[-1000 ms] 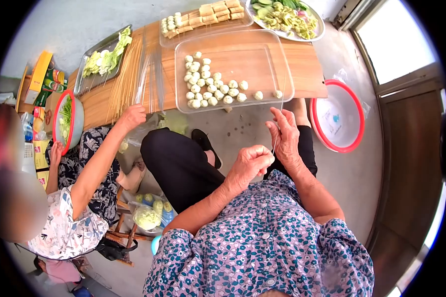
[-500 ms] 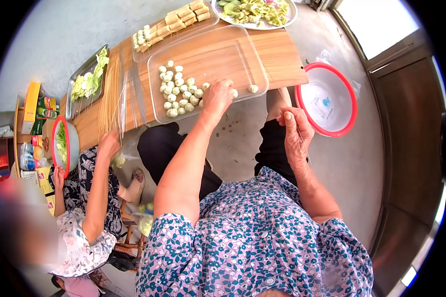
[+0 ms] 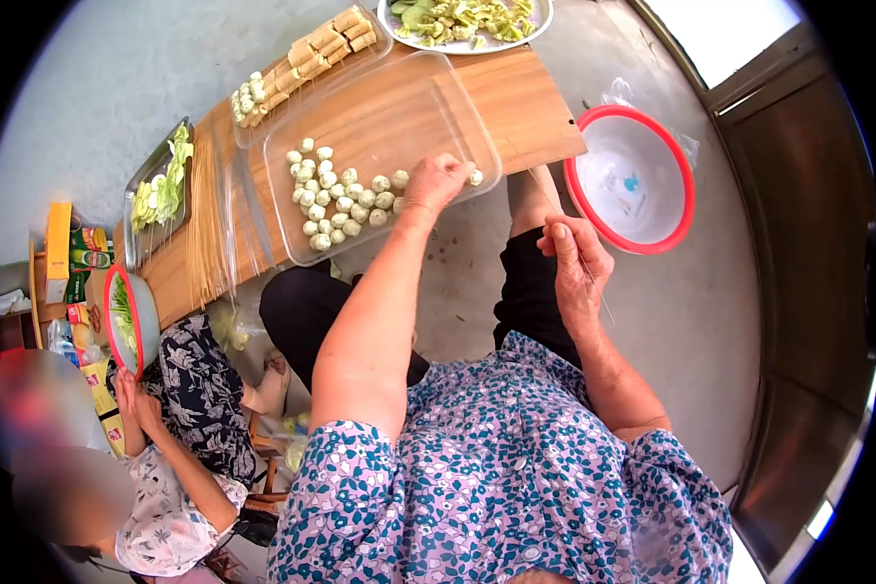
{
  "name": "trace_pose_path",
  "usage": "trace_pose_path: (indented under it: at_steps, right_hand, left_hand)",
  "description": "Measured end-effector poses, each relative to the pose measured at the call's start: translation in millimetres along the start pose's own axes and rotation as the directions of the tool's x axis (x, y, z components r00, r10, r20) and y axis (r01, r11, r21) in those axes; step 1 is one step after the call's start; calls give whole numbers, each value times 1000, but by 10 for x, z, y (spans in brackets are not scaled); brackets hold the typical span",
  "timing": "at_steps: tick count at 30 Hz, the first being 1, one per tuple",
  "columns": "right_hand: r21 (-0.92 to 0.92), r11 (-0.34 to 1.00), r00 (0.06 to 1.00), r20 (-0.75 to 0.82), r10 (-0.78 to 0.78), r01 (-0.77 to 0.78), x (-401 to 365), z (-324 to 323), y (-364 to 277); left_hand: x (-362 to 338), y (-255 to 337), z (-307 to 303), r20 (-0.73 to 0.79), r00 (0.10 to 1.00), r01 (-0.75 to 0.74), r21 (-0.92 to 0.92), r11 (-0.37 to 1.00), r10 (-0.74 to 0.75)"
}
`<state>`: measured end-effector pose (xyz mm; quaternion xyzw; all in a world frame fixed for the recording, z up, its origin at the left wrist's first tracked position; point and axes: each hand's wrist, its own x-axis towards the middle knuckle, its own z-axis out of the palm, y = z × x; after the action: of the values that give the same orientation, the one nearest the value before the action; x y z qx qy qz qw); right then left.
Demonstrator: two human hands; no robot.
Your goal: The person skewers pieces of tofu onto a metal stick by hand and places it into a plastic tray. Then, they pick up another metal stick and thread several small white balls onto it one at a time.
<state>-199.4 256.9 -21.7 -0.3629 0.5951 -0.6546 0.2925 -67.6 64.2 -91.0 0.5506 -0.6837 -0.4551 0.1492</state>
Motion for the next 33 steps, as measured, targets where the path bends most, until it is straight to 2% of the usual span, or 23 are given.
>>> trace_pose_path:
  at_steps: [2,5,6,8,10,12,17,18,19,20,22,23,24,26,27,30,33]
  right_hand:
    - [-16,1000,1000,-9,-15,15,-9,23,-22]
    - [-22,1000,1000,-11,-22,22,-22,33,-39]
    - [-46,999,1000,-5,-27,27,-19,26,-43]
    - [-39,999,999,9,-37,37,-38,26,-48]
    - [-48,999,1000,-12,3,-3,-46,55,-65]
    - [-48,999,1000,0,-8,8,-35,80,-68]
    - [-61,997,998,53,-38,41,-42,156,-127]
    - [-57,997,997,64,-39,43,-48,172,-148]
    - [-13,998,995,80,-55,57,-52,195,-188]
    - [32,997,993,99,-72,69,-59,220,-227]
    - [41,994,985,136,-103,98,-74,263,-276]
    - [38,994,983,151,-105,100,-90,282,-293]
    - [38,994,979,171,-108,103,-110,309,-306]
    - [64,992,965,236,-117,105,-172,375,-324]
    - [76,992,959,261,-114,97,-214,425,-356]
    - [58,991,926,354,-130,117,-321,565,-430]
    - [49,994,891,442,-107,95,-384,682,-472]
  left_hand:
    - [-26,112,39,16,1000,-17,214,977,14]
    - [56,75,120,35,999,19,295,955,-31]
    - [73,107,115,22,999,17,296,955,-25]
    - [58,160,94,93,989,80,312,947,-114]
    - [44,183,100,70,988,108,312,944,-136]
    - [49,88,121,3,1000,1,264,965,-2]
    - [25,-57,55,-3,995,-103,148,984,104]
    - [-18,-39,3,12,1000,-1,-244,970,4]
    - [-67,-23,-56,61,995,100,-597,796,-79]
    - [-126,-20,-125,48,995,97,-600,794,-86]
    - [-294,19,-365,31,996,69,-872,485,-87]
    - [-350,-23,-474,45,996,74,-908,413,-79]
    - [-421,-77,-568,16,995,54,-910,412,-95]
    - [-626,-199,-735,34,999,36,-980,197,-13]
    - [-776,-207,-821,-5,1000,-10,-982,186,26]
    - [-1106,-340,-976,-61,996,-46,-979,196,-69]
    - [-1282,-505,-1086,-87,987,-69,-989,134,-134]
